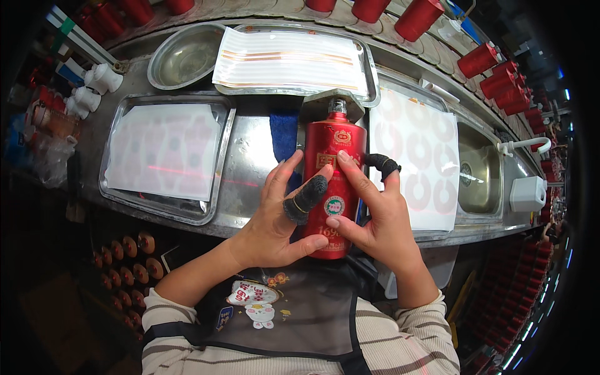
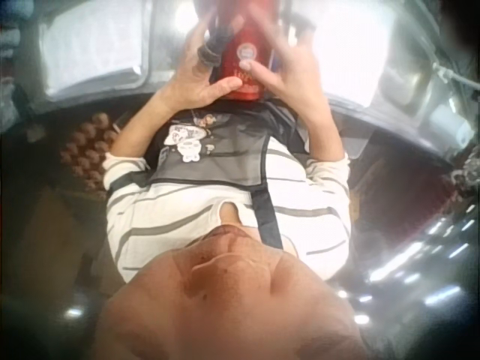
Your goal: The person applies a circular sticker to the neck of a red cylindrical container, smooths it with a tool, then applies a rectangular label to the container's body and smooths it. The process is repeated on a second container.
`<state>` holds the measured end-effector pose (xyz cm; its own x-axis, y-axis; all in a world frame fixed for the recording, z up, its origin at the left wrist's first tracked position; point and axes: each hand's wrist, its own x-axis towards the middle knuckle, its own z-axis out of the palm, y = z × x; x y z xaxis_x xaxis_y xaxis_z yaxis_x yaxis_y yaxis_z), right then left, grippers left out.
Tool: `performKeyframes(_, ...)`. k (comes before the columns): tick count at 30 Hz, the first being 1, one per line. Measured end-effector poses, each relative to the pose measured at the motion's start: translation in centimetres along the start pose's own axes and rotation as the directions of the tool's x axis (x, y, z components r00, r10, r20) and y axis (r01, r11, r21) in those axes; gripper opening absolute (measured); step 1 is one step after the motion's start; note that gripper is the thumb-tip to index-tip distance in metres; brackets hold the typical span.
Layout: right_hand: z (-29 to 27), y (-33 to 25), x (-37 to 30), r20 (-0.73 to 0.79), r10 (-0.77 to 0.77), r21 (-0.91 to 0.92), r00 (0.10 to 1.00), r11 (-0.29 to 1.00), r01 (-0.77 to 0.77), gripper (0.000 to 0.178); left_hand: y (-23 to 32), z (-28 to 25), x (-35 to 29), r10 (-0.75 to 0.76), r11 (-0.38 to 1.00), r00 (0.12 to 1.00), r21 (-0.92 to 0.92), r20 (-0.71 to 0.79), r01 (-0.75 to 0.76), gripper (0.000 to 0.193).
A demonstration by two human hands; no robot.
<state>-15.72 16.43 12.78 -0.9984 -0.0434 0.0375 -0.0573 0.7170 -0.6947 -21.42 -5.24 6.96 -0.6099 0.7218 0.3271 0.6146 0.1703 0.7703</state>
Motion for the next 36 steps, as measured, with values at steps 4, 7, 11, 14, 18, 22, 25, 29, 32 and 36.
performKeyframes(4,0.0,-0.3,-0.1,-0.017,-0.026,-0.054,1.000,0.998,0.025,0.082,0.5,-0.4,0.2,-0.041,0.997,0.999,-0.061,0.003,0.041,0.083)
performKeyframes(7,-0.2,-0.3,0.1,-0.017,-0.040,-0.035,0.999,0.999,0.039,0.082,0.4,-0.1,0.1,-0.016,0.997,0.999,-0.070,-0.035,0.014,0.082)
performKeyframes(11,-0.1,-0.2,0.1,-0.006,-0.027,-0.022,1.000,0.999,0.027,0.082,0.7,-0.2,0.3,-0.025,0.997,1.000,-0.071,-0.020,0.023,0.084)
performKeyframes(14,-0.2,-0.3,0.2,0.001,-0.034,-0.028,0.999,0.999,0.034,0.082,0.8,-0.2,0.4,-0.035,0.997,0.999,-0.068,-0.016,0.034,0.086)
performKeyframes(18,-0.4,-0.7,0.4,0.065,0.021,-0.012,0.998,1.000,-0.020,0.085,0.1,0.1,0.0,0.026,1.000,0.999,0.011,-0.034,-0.025,0.088)
performKeyframes(22,-0.1,-0.6,0.3,0.030,0.040,0.025,0.999,0.999,-0.041,0.085,0.2,0.0,0.1,0.032,0.999,0.999,0.034,-0.028,-0.031,0.090)
performKeyframes(25,0.2,-0.5,0.3,0.011,0.039,0.031,0.999,0.999,-0.039,0.086,0.4,-0.2,0.4,0.012,1.000,1.000,0.014,-0.029,-0.011,0.093)
performKeyframes(29,0.4,-0.4,0.3,0.001,0.026,0.052,1.000,0.998,-0.026,0.086,-0.1,0.1,0.0,0.048,0.999,0.997,0.029,-0.057,-0.046,0.095)
performKeyframes(32,0.3,0.2,0.3,-0.053,-0.028,0.101,0.998,0.994,0.033,0.079,-0.5,-0.1,0.0,0.058,0.998,0.998,-0.006,-0.039,-0.059,0.092)
performKeyframes(36,0.8,1.1,0.8,-0.126,-0.127,-0.006,0.984,0.992,0.127,0.069,-1.5,0.8,-0.2,0.124,0.992,0.983,0.015,-0.132,-0.123,0.084)
